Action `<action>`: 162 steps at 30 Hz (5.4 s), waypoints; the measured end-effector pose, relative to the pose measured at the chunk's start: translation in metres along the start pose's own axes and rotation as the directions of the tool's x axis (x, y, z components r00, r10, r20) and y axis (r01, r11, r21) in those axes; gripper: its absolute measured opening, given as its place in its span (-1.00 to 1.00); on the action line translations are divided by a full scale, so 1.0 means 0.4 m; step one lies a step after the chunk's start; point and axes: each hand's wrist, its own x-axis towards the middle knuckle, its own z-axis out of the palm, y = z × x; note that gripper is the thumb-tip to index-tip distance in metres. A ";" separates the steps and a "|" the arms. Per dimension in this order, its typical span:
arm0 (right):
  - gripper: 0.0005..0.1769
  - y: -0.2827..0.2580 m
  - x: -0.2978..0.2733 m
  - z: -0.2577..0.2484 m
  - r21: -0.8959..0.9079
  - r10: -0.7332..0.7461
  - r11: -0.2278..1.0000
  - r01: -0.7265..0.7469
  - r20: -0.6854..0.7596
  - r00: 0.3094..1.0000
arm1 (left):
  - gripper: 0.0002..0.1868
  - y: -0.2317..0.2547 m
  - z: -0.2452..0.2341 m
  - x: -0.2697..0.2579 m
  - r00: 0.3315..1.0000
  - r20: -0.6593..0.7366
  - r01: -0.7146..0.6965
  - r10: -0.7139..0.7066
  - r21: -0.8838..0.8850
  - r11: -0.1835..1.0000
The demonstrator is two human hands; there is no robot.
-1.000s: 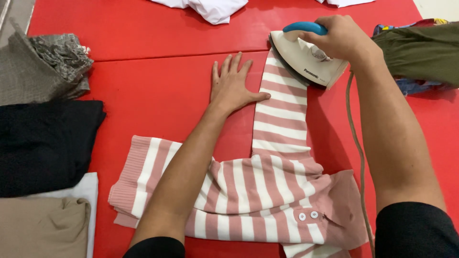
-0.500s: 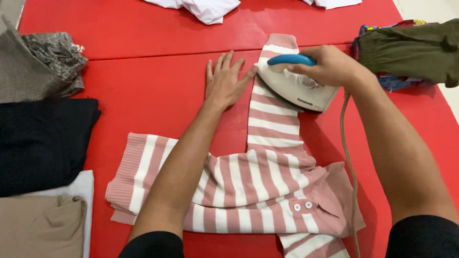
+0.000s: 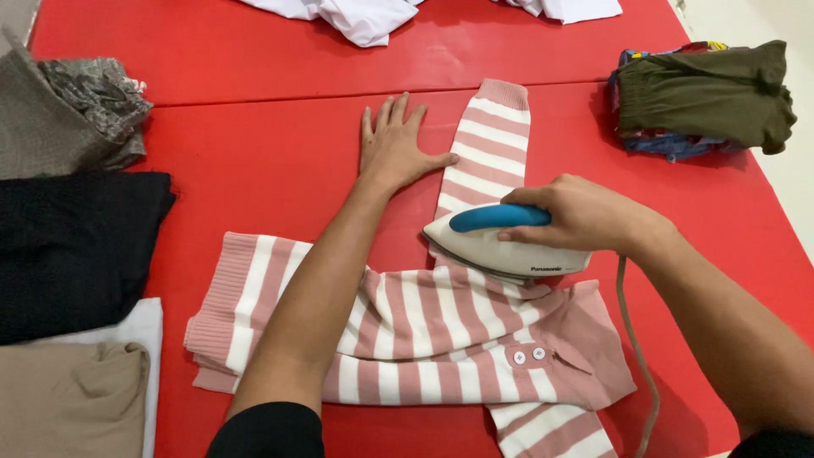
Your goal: Ironing a pink and white striped shirt on a mat placed on the floor.
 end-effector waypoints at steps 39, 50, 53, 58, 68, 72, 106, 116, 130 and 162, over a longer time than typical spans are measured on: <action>-0.40 0.079 0.114 -0.034 -0.076 -0.046 0.996 0.044 -0.034 0.998 | -0.42 -0.002 0.017 0.012 0.987 0.045 -0.155 0.152 0.066 0.986; -0.43 0.148 0.291 -0.055 -0.112 -0.098 0.991 0.077 -0.202 0.974 | -0.57 -0.137 0.113 0.097 0.875 -0.476 -0.077 -0.089 -0.318 0.945; -0.46 0.156 0.338 -0.063 -0.124 -0.106 0.990 0.073 -0.284 0.953 | -0.56 -0.106 0.081 0.074 0.850 -0.502 -0.022 -0.156 -0.331 0.943; -0.49 0.193 0.432 -0.073 -0.150 -0.130 0.986 0.075 -0.401 0.907 | -0.32 -0.059 0.035 0.045 0.921 -0.366 0.068 -0.136 -0.192 0.979; -0.44 0.216 0.566 -0.130 -0.016 -0.054 0.998 0.052 -0.455 0.889 | 0.01 -0.037 0.003 0.033 0.979 -0.150 0.128 -0.138 -0.073 0.989; -0.45 0.183 0.539 -0.159 0.097 0.084 0.994 -0.057 -0.304 0.949 | 0.01 -0.038 0.007 0.038 0.978 -0.155 0.129 -0.139 -0.073 0.989; -0.41 0.087 0.126 -0.019 -0.066 -0.103 0.993 0.101 -0.028 0.994 | -0.53 -0.050 0.005 0.031 0.995 -0.091 0.034 -0.039 -0.060 0.998; -0.47 0.153 0.275 -0.056 -0.033 0.014 0.999 -0.022 -0.235 0.972 | -0.48 -0.080 0.050 0.059 0.938 -0.327 0.012 -0.112 -0.292 0.956; -0.47 0.247 0.530 -0.132 -0.040 0.002 0.999 -0.021 -0.422 0.907 | 0.08 -0.038 0.006 0.033 0.992 -0.110 0.061 -0.066 -0.044 0.997; -0.44 0.045 0.148 -0.028 -0.037 -0.072 0.997 0.071 -0.020 0.997 | -0.49 -0.043 -0.007 0.021 0.991 -0.128 0.031 -0.047 -0.125 0.992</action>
